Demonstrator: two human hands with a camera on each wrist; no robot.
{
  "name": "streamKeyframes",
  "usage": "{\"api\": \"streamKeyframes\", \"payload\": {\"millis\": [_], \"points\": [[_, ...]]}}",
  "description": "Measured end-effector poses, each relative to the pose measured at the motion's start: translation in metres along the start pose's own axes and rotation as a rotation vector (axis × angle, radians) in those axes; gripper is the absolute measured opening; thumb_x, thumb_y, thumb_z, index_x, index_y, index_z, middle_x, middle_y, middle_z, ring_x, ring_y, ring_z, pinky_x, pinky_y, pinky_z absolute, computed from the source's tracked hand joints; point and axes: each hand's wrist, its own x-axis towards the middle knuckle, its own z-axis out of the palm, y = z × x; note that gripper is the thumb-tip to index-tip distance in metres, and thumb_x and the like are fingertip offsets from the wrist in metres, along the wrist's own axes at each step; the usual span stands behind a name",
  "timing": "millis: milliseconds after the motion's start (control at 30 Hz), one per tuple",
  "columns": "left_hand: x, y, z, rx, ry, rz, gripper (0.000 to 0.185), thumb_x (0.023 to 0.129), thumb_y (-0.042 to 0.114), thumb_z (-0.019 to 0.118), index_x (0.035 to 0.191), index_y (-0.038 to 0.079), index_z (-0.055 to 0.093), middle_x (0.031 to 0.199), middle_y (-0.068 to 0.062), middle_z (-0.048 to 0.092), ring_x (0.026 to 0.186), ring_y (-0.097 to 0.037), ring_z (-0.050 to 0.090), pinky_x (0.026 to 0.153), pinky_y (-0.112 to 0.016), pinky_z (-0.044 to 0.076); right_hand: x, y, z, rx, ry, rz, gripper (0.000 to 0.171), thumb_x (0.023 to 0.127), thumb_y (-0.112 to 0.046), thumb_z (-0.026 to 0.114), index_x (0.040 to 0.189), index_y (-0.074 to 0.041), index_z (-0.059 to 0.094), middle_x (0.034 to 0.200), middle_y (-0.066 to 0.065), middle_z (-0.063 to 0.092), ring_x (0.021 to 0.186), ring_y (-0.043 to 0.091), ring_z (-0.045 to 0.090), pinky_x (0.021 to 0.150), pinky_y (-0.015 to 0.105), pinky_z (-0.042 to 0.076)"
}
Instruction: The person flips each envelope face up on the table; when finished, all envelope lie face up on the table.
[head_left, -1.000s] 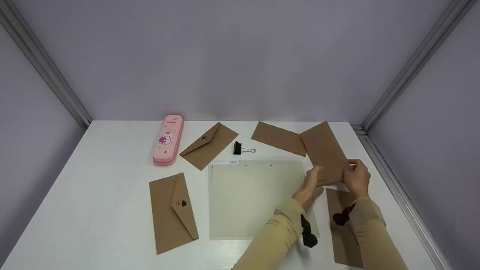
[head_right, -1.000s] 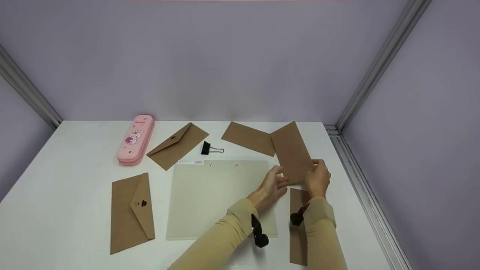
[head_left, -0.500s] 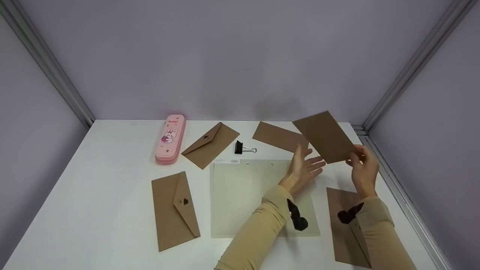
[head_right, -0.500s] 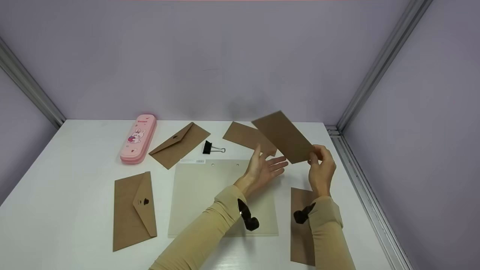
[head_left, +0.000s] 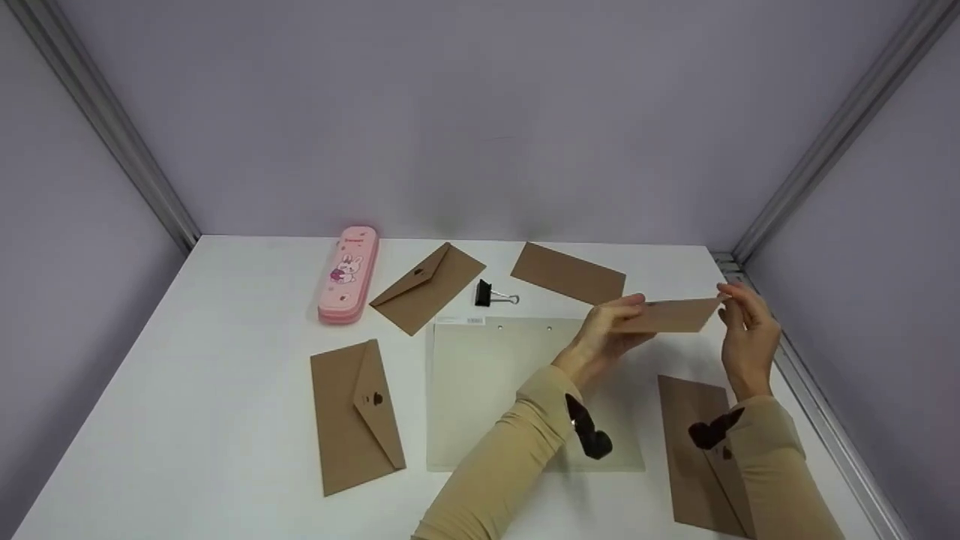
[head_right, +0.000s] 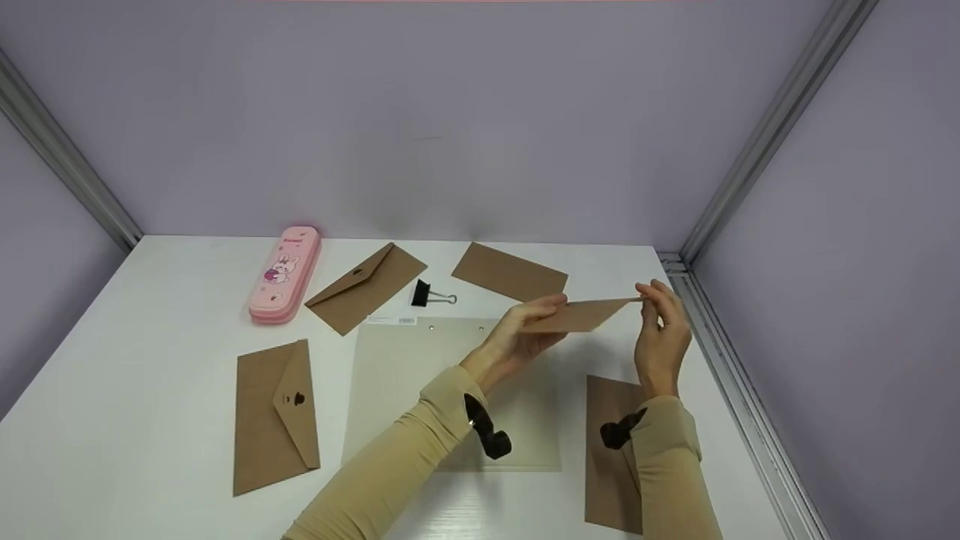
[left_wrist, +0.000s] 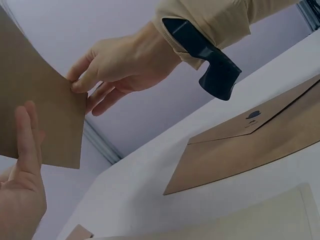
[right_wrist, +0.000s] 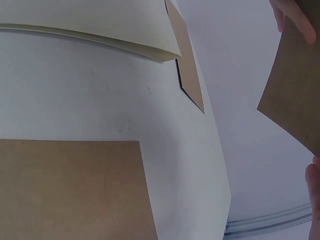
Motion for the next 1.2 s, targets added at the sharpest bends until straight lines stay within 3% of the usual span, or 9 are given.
{"api": "streamKeyframes", "payload": {"millis": [167, 333, 500, 633, 733, 833, 967, 1067, 1200], "points": [[-0.003, -0.001, 0.004, 0.174, 0.048, 0.067, 0.053, 0.095, 0.005, 0.066, 0.148, 0.005, 0.059, 0.138, -0.013, 0.071, 0.111, -0.018, 0.074, 0.087, -0.022, 0.058, 0.001, -0.005, -0.006, 0.097, -0.103, 0.164, 0.047, 0.115, -0.023, 0.035, 0.161, -0.016, 0.043, 0.173, 0.003, 0.034, 0.151, 0.019, 0.047, 0.103, 0.009, 0.048], [-0.004, -0.004, 0.002, 0.325, 0.108, 0.212, 0.048, 0.1, 0.004, 0.064, 0.147, 0.008, 0.059, 0.128, -0.011, 0.076, 0.1, -0.017, 0.077, 0.085, -0.026, 0.062, -0.011, -0.023, -0.012, 0.196, -0.251, 0.312, 0.066, 0.113, -0.044, 0.036, 0.17, -0.023, 0.012, 0.178, 0.007, 0.017, 0.133, 0.013, 0.062, 0.094, 0.012, 0.054], [-0.003, -0.007, 0.003, 0.503, 0.216, 0.38, 0.04, 0.099, 0.003, 0.065, 0.139, 0.007, 0.065, 0.117, -0.014, 0.08, 0.094, -0.011, 0.074, 0.082, -0.021, 0.059, -0.026, -0.038, -0.011, 0.015, -0.406, 0.382, 0.074, 0.111, -0.034, 0.052, 0.17, -0.013, 0.012, 0.163, 0.025, 0.045, 0.099, -0.007, 0.067, 0.082, 0.02, 0.061], [-0.002, -0.011, 0.008, 0.632, 0.261, 0.457, 0.037, 0.1, 0.005, 0.067, 0.137, 0.006, 0.066, 0.12, -0.013, 0.078, 0.103, -0.012, 0.073, 0.085, -0.019, 0.058, -0.03, -0.041, -0.01, -0.104, -0.427, 0.381, 0.072, 0.108, -0.021, 0.058, 0.169, -0.009, 0.021, 0.134, 0.011, 0.072, 0.091, -0.006, 0.069, 0.076, 0.026, 0.064], [-0.002, -0.015, 0.013, 0.792, 0.276, 0.465, 0.04, 0.099, 0.003, 0.067, 0.139, 0.007, 0.066, 0.125, -0.011, 0.073, 0.096, -0.008, 0.07, 0.078, -0.016, 0.055, -0.028, -0.039, -0.012, -0.138, -0.389, 0.396, 0.072, 0.106, -0.016, 0.061, 0.168, -0.01, 0.025, 0.123, 0.002, 0.074, 0.087, -0.005, 0.069, 0.073, 0.027, 0.064], [-0.001, -0.02, 0.018, 0.967, 0.278, 0.448, 0.047, 0.097, -0.003, 0.066, 0.143, 0.008, 0.065, 0.128, -0.011, 0.067, 0.089, -0.008, 0.064, 0.073, -0.015, 0.051, -0.023, -0.032, -0.015, -0.171, -0.353, 0.416, 0.07, 0.106, -0.013, 0.06, 0.168, -0.011, 0.026, 0.13, 0.01, 0.072, 0.084, -0.005, 0.069, 0.072, 0.027, 0.064], [0.0, -0.029, 0.021, 1.145, 0.219, 0.391, 0.055, 0.093, -0.01, 0.066, 0.145, 0.009, 0.062, 0.14, -0.01, 0.062, 0.115, -0.015, 0.066, 0.094, -0.019, 0.054, -0.017, -0.018, -0.017, -0.199, -0.306, 0.448, 0.069, 0.106, -0.01, 0.059, 0.167, -0.011, 0.028, 0.14, 0.022, 0.065, 0.082, -0.005, 0.068, 0.07, 0.026, 0.063], [0.002, -0.036, 0.02, 1.257, 0.127, 0.345, 0.051, 0.094, -0.006, 0.068, 0.143, 0.011, 0.063, 0.154, -0.01, 0.055, 0.143, -0.021, 0.054, 0.117, -0.027, 0.046, -0.012, -0.007, -0.013, -0.229, -0.262, 0.456, 0.065, 0.105, -0.009, 0.059, 0.165, -0.008, 0.033, 0.142, 0.027, 0.063, 0.084, -0.001, 0.068, 0.067, 0.023, 0.062], [0.006, -0.042, 0.014, 1.385, 0.038, 0.264, 0.042, 0.099, 0.004, 0.069, 0.14, 0.014, 0.066, 0.168, -0.011, 0.039, 0.154, -0.023, 0.044, 0.122, -0.031, 0.043, -0.007, 0.006, -0.002, -0.363, -0.196, 0.397, 0.057, 0.103, -0.008, 0.062, 0.157, -0.002, 0.046, 0.139, 0.03, 0.065, 0.099, 0.026, 0.076, 0.073, 0.026, 0.061]]}}
